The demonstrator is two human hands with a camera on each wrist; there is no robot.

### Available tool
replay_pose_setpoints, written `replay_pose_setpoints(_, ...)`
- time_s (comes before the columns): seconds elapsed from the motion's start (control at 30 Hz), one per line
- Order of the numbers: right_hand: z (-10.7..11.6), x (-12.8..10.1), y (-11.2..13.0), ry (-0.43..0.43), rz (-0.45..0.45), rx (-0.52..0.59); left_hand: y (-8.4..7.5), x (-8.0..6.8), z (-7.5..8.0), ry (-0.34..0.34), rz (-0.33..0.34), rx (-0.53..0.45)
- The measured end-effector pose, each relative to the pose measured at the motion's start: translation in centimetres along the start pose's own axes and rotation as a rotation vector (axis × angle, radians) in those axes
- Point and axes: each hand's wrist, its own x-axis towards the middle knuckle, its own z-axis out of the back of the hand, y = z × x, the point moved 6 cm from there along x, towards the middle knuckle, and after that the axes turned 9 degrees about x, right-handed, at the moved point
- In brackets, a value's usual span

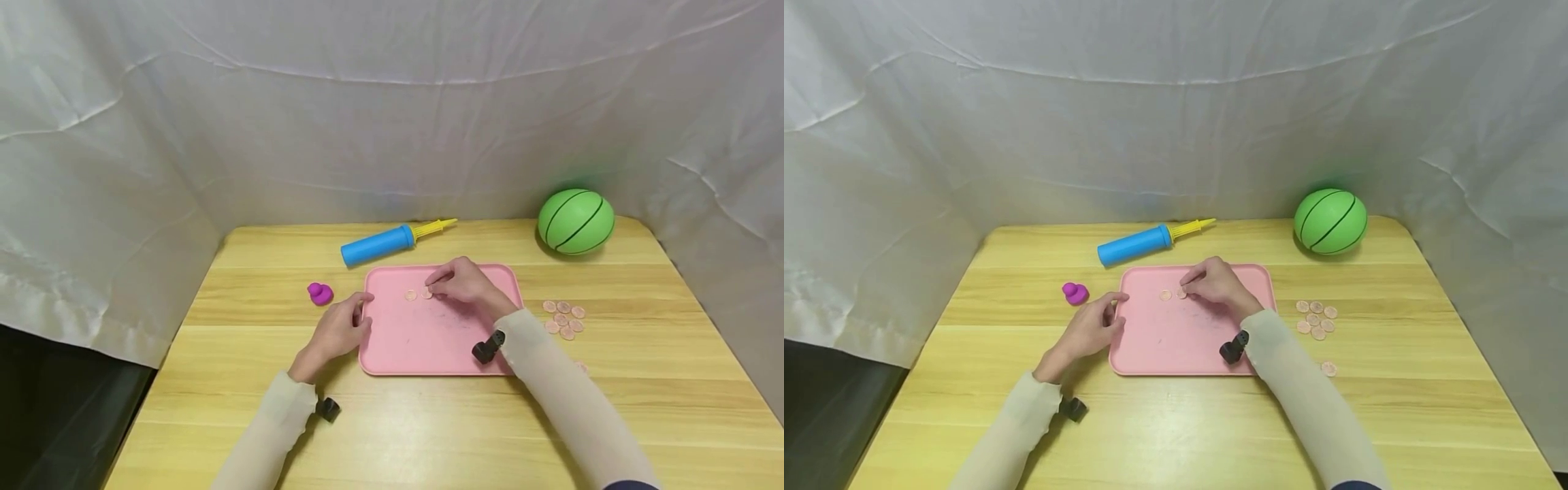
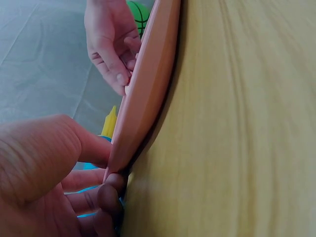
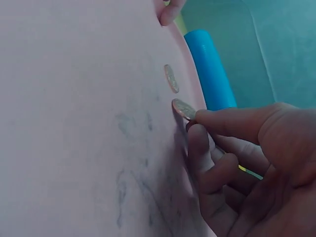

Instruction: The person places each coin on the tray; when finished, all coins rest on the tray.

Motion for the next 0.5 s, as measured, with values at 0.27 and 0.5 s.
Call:
replay_pose_setpoints(0.27, 0.71, -0.37, 0.43, -0.043, 0.018, -0.062, -0.13, 0.05, -0.06, 0.008, 0.006, -0.005)
replay_pose_setpoints(0.5, 0.64, -0.68, 0.47, -0.026, 0.056, -0.087, 0.04, 0.03, -0.13, 0.007, 0.003, -0.006)
